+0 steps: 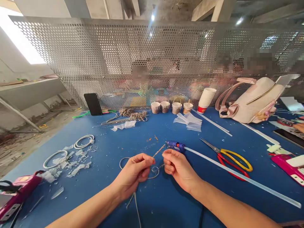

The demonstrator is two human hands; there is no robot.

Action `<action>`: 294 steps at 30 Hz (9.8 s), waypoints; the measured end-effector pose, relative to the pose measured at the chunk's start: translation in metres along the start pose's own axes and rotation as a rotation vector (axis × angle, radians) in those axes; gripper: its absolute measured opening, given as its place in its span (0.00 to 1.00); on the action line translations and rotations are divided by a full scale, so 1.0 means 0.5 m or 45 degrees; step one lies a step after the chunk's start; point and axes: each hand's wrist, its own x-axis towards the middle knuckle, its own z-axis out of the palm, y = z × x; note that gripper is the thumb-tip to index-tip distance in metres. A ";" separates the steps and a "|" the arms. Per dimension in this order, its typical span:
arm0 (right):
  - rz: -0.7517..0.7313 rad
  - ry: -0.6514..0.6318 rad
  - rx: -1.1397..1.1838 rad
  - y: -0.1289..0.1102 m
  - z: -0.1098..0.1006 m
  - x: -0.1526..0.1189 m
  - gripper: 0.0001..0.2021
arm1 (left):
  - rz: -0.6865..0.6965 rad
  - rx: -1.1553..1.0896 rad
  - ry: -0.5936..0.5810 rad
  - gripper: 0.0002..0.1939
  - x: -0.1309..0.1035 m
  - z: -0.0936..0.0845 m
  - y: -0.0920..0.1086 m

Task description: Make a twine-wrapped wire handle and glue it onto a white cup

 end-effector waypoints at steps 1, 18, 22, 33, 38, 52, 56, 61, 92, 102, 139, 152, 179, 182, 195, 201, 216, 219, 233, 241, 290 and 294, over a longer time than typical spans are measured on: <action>-0.015 0.007 0.002 0.001 -0.002 0.000 0.11 | -0.012 -0.021 -0.016 0.12 -0.002 -0.001 -0.002; -0.092 0.018 -0.052 0.002 -0.004 -0.010 0.12 | -0.008 -0.148 -0.131 0.12 -0.004 -0.006 -0.016; -0.102 0.025 -0.050 0.000 -0.003 -0.011 0.12 | -0.048 -0.108 -0.209 0.10 -0.004 -0.007 -0.021; -0.112 0.053 -0.079 0.004 -0.004 -0.013 0.13 | -0.186 -0.209 -0.338 0.06 -0.014 -0.006 -0.010; -0.088 0.001 -0.120 0.010 -0.003 -0.017 0.13 | -0.145 -0.207 -0.320 0.08 -0.014 -0.006 -0.006; -0.144 -0.098 -0.255 0.010 0.010 -0.043 0.12 | 0.094 0.041 -0.104 0.11 -0.019 -0.010 -0.008; -0.162 -0.100 -0.278 0.009 0.007 -0.045 0.12 | 0.116 0.036 -0.099 0.12 -0.017 -0.010 -0.008; -0.168 -0.104 -0.267 0.007 0.009 -0.046 0.12 | 0.126 0.045 -0.116 0.13 -0.018 -0.006 -0.008; -0.334 -0.013 -0.612 0.014 0.005 -0.041 0.10 | 0.110 0.048 -0.069 0.15 -0.037 0.011 -0.004; -0.307 -0.027 -0.577 0.011 0.010 -0.046 0.11 | 0.154 0.044 -0.050 0.12 -0.039 0.011 -0.004; -0.324 -0.099 -0.753 0.025 0.002 -0.044 0.09 | 0.058 -0.065 0.083 0.10 -0.037 0.022 -0.011; -0.339 -0.101 -0.798 0.021 0.006 -0.046 0.10 | 0.262 0.079 -0.006 0.13 -0.031 0.010 -0.019; -0.276 -0.055 -0.681 0.015 0.003 -0.042 0.10 | 0.289 0.209 0.106 0.10 -0.041 0.005 -0.015; -0.255 -0.042 -0.639 0.015 0.004 -0.042 0.11 | 0.311 0.199 0.081 0.12 -0.042 0.007 -0.013; -0.286 -0.066 -0.721 0.020 0.000 -0.048 0.12 | 0.385 0.203 0.131 0.09 -0.043 0.017 -0.005; -0.319 -0.095 -0.792 0.017 0.007 -0.056 0.11 | 0.388 0.208 0.162 0.10 -0.040 0.016 -0.011; -0.305 -0.113 -0.814 0.016 0.006 -0.055 0.13 | 0.369 0.255 0.103 0.14 -0.045 0.018 -0.006; -0.303 -0.116 -0.803 0.017 0.007 -0.054 0.13 | 0.391 0.255 0.113 0.12 -0.045 0.022 -0.007; -0.295 -0.118 -0.809 0.020 0.007 -0.060 0.12 | 0.364 0.217 0.184 0.11 -0.044 0.021 -0.007; -0.296 -0.129 -0.846 0.020 0.008 -0.058 0.13 | 0.315 0.194 0.149 0.12 -0.043 0.015 -0.005; -0.316 -0.132 -0.851 0.026 -0.004 -0.047 0.13 | 0.247 -0.168 0.116 0.12 -0.041 0.023 0.003; -0.265 -0.141 -0.895 0.031 -0.006 -0.040 0.15 | 0.288 -0.256 0.027 0.10 -0.045 0.022 0.000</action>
